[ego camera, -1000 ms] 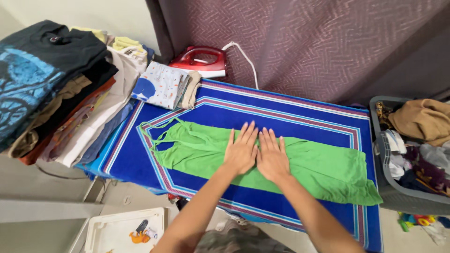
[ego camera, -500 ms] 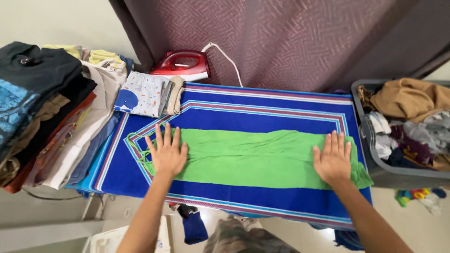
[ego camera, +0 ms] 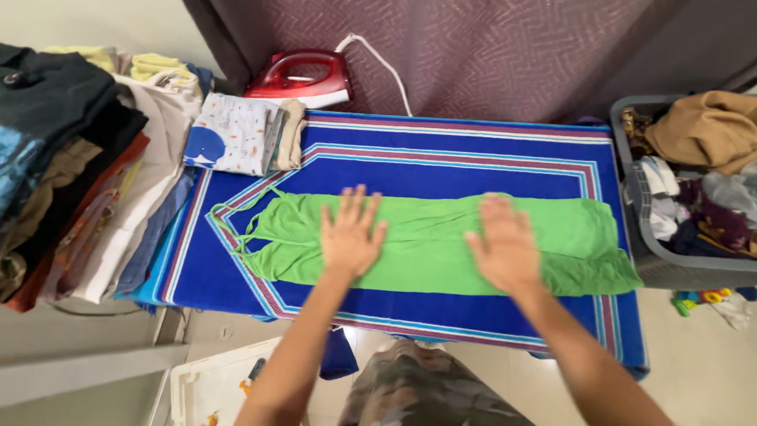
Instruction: The person folds a beige t-shirt, a green top, and a patterned purple cloth on a blue ironing board. Each item is smoothed, folded into a compact rectangle, and placed on a growing stack. An iron is visible but not used.
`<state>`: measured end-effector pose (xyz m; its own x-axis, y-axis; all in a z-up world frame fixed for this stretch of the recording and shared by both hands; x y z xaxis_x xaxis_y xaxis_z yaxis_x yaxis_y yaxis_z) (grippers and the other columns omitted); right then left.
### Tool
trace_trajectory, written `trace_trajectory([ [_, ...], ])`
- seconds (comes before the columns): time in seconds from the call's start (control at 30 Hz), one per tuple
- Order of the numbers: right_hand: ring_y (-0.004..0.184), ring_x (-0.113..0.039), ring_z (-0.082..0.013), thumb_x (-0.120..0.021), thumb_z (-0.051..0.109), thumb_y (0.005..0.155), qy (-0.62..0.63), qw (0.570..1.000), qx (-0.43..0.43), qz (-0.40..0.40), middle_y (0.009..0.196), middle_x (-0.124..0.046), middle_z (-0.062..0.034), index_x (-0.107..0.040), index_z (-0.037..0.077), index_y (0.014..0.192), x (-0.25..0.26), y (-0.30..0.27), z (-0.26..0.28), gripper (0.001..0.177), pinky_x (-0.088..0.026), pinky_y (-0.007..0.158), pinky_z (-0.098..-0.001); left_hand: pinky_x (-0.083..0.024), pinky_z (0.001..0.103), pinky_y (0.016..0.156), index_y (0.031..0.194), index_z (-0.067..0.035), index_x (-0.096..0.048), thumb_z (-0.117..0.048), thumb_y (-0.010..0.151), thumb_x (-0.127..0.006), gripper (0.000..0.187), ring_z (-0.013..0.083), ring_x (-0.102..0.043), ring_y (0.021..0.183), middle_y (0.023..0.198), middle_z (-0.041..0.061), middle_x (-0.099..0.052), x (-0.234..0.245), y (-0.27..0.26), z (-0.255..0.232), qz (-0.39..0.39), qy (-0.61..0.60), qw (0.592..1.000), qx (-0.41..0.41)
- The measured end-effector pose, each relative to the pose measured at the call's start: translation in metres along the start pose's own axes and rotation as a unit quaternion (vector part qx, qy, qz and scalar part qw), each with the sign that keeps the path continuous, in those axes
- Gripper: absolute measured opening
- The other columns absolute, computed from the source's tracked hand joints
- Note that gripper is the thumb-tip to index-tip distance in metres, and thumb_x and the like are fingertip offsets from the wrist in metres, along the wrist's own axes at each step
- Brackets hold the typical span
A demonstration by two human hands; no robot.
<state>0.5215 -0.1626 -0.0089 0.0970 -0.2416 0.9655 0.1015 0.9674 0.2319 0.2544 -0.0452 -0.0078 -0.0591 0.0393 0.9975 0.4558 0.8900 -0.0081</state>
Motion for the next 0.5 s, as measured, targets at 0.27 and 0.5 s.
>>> trace_trajectory([
  [0.27,0.153,-0.033,-0.0379,-0.040,0.050,0.106,-0.013,0.995,-0.080,-0.058,0.164,-0.038,-0.0231,-0.041,-0.003,0.156,0.012,-0.046,-0.117,0.073,-0.021,0.125,-0.0569,-0.005,0.062,0.122,0.161,-0.025,-0.026,-0.058,0.100,-0.028,0.069,0.0227,-0.010,0.157,0.169,0.002,-0.017,0.020,-0.035,0.177,0.007,0.025,0.975,0.220],
  [0.5,0.155,-0.031,-0.0385,-0.041,0.052,0.105,0.015,0.994,-0.089,-0.067,0.164,-0.039,-0.0226,-0.046,-0.004,0.153,-0.013,-0.045,-0.135,0.074,-0.018,0.126,-0.0599,-0.041,0.054,0.116,0.133,-0.006,-0.058,-0.051,0.096,-0.065,0.058,0.0368,-0.046,0.142,0.148,0.022,-0.053,0.061,-0.079,0.230,-0.133,-0.109,0.883,0.437],
])
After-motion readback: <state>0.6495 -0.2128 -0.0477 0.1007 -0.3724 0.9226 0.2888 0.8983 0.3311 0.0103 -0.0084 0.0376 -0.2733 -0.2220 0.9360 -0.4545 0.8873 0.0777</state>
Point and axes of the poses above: each hand's wrist, its own y-axis towards the middle knuckle, its own x-axis out of the back of the hand, z = x × y, the point moved 4 cm from there along y, towards the middle knuckle
